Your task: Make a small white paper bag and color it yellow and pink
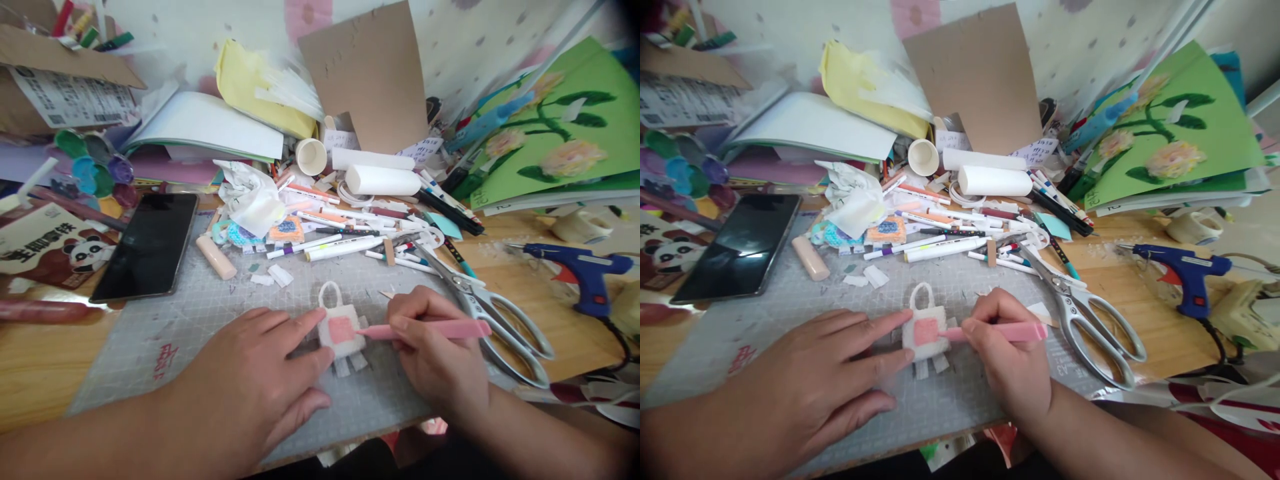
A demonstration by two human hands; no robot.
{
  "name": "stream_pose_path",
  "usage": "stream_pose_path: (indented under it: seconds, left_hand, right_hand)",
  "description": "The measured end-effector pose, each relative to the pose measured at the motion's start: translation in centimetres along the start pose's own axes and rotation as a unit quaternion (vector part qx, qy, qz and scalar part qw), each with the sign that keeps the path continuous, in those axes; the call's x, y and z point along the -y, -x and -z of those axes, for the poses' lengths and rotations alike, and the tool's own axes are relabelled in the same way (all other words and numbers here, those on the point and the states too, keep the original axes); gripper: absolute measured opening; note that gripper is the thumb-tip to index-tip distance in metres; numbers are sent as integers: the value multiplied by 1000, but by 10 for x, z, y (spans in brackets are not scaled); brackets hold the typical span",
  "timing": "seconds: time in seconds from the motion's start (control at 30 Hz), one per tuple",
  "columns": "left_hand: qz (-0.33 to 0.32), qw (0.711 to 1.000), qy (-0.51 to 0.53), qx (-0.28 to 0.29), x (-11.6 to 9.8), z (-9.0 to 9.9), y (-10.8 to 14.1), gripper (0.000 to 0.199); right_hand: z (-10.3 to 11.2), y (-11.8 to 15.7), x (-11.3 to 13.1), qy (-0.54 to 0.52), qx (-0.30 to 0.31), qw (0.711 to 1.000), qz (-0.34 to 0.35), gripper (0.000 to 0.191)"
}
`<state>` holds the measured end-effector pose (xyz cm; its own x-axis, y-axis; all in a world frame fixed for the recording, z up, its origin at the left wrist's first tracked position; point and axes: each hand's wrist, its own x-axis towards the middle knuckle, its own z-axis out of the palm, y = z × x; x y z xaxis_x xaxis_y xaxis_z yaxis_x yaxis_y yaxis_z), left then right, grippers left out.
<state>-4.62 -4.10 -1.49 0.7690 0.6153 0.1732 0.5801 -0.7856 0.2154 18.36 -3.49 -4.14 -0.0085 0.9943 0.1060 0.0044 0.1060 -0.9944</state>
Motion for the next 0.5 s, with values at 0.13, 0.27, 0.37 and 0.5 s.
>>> stream_pose_path:
  seconds: [0.13, 0.27, 0.37, 0.5]
  left_hand:
    - [6, 994, 38, -105, 4, 2, 2, 27]
    - [38, 977, 109, -179, 11, 5, -1, 22]
    - [58, 971, 151, -175, 14, 2, -5, 20]
    - [93, 970, 171, -145, 13, -2, -8, 17]
  right_hand:
    - [2, -4, 0, -67, -8, 998, -6, 17]
    - [8, -3, 8, -92, 2, 995, -24, 16]
    - [13, 3, 16, -88, 7, 996, -28, 13]
    - [19, 9, 23, -78, 36, 995, -40, 15]
